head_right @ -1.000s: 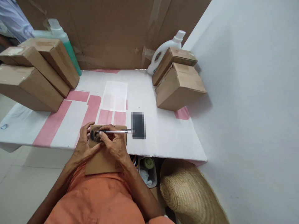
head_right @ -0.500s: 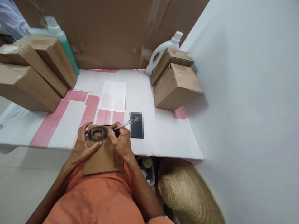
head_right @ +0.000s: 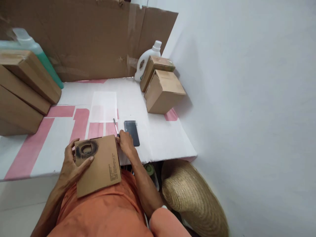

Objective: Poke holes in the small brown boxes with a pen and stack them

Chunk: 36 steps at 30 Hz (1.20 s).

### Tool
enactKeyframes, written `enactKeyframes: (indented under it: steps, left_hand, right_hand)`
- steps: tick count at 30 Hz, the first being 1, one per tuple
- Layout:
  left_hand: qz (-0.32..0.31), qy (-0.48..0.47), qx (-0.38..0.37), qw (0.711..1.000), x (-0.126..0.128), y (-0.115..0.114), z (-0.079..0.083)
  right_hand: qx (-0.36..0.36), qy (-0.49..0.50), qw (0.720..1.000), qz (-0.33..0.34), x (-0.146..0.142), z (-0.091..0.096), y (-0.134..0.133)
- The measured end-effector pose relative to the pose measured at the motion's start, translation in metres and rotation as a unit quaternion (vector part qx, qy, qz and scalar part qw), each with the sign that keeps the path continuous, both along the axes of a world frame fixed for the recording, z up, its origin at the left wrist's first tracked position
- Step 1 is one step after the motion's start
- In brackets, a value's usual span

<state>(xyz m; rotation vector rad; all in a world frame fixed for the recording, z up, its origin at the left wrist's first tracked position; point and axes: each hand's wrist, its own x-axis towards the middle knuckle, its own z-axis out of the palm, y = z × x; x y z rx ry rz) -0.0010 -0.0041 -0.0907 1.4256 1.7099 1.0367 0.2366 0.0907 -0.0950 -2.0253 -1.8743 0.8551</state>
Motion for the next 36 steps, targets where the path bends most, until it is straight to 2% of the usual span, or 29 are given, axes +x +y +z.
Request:
enactKeyframes:
  steps: [5,9,11,14,17,20,23,24,25,27,29,32,34,36]
  left_hand:
    - [0.002,0.001,-0.003,1.0,-0.001,0.0,-0.001]
    - [0.01,-0.016,-0.002,1.0,-0.002,0.001,-0.007]
    - [0.007,-0.029,-0.004,1.0,-0.003,0.001,-0.01]
    - [0.002,-0.038,0.001,0.999,-0.004,0.002,-0.011]
    - [0.001,-0.034,0.0,0.999,-0.003,0.001,-0.007]
    - [0.003,-0.028,-0.005,1.0,-0.002,0.0,-0.004]
    - [0.01,-0.02,0.003,1.0,-0.002,0.0,-0.003]
    - [0.01,-0.019,0.003,1.0,-0.002,0.0,-0.003]
    - [0.01,-0.017,0.001,1.0,-0.002,0.001,-0.003]
    - [0.007,-0.016,-0.004,1.0,-0.002,0.002,-0.004]
    - [0.001,-0.017,-0.006,1.0,-0.002,0.003,-0.006]
    - [-0.001,-0.018,0.002,1.0,-0.001,0.002,-0.01]
    - [0.0,-0.021,0.02,1.0,-0.002,0.001,-0.013]
    - [0.004,-0.016,0.047,0.999,-0.003,-0.001,-0.017]
  right_hand:
    - [0.006,-0.054,0.998,-0.036,0.002,0.007,-0.012]
    - [0.043,-0.086,0.983,-0.158,0.023,0.008,-0.015]
    - [0.026,-0.046,0.977,-0.206,0.034,0.004,-0.016]
    - [0.007,0.03,0.973,-0.231,0.046,-0.005,-0.013]
    - [0.001,0.118,0.966,-0.23,0.052,-0.013,-0.008]
    - [-0.005,0.256,0.946,-0.2,0.051,-0.016,-0.01]
    - [-0.014,0.374,0.91,-0.179,0.049,-0.009,-0.022]
    - [-0.016,0.422,0.89,-0.174,0.047,-0.003,-0.029]
    - [-0.021,0.481,0.861,-0.163,0.046,0.004,-0.035]
    - [-0.037,0.603,0.787,-0.122,0.041,0.022,-0.05]
    - [-0.077,0.683,0.723,-0.063,0.03,0.039,-0.065]
    - [-0.146,0.708,0.691,-0.008,0.004,0.054,-0.081]
    - [-0.188,0.72,0.668,0.005,-0.018,0.055,-0.089]
    - [-0.241,0.738,0.63,0.017,-0.039,0.051,-0.093]
